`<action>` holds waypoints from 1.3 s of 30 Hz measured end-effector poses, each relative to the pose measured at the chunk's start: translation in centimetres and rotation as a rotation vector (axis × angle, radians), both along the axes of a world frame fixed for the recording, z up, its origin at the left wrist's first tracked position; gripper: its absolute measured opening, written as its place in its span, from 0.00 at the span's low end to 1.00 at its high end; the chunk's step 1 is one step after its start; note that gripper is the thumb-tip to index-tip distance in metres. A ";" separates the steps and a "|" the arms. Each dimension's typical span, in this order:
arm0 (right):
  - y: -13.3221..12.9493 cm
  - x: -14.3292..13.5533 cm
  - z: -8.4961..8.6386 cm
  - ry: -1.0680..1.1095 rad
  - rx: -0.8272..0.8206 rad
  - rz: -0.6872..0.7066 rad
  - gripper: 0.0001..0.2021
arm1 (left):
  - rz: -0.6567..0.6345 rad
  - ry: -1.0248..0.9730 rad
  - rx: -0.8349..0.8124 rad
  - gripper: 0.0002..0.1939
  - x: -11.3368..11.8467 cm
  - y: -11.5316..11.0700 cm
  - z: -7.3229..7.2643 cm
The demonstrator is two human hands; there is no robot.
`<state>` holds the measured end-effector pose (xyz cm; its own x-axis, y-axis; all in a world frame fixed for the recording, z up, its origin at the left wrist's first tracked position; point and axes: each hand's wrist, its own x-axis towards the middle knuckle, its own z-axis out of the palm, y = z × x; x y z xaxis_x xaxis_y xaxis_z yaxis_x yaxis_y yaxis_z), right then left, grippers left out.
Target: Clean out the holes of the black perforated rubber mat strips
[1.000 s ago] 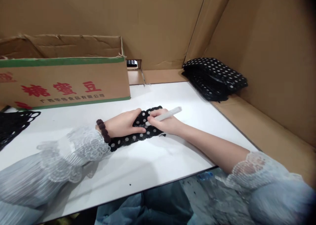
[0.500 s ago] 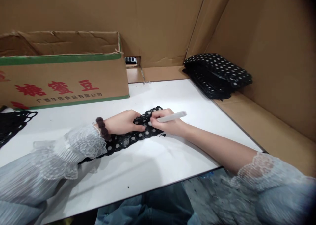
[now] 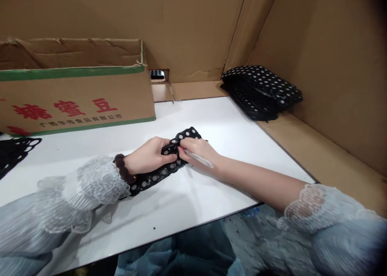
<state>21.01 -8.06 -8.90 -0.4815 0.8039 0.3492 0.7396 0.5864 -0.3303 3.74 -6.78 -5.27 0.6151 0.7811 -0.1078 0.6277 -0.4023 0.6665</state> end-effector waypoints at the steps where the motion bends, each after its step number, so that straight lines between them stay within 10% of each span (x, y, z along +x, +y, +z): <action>1: 0.0 0.0 0.0 -0.008 0.020 -0.007 0.11 | -0.020 -0.025 -0.033 0.10 -0.1 0.2 0.0; 5: -0.1 -0.1 0.2 0.034 0.008 -0.017 0.11 | -0.115 -0.026 -0.083 0.11 -0.5 1.1 0.3; 18: 0.3 0.7 1.3 0.592 -0.364 -0.063 0.06 | -0.035 0.346 0.776 0.29 -1.0 0.6 -0.1; 25: 0.7 1.3 2.4 0.616 -0.709 -0.037 0.11 | -0.307 0.451 0.722 0.18 -0.6 -1.1 0.8; 39: -0.1 0.4 1.0 0.591 -0.540 -0.181 0.05 | -0.478 0.524 0.938 0.14 -0.2 -1.2 -0.4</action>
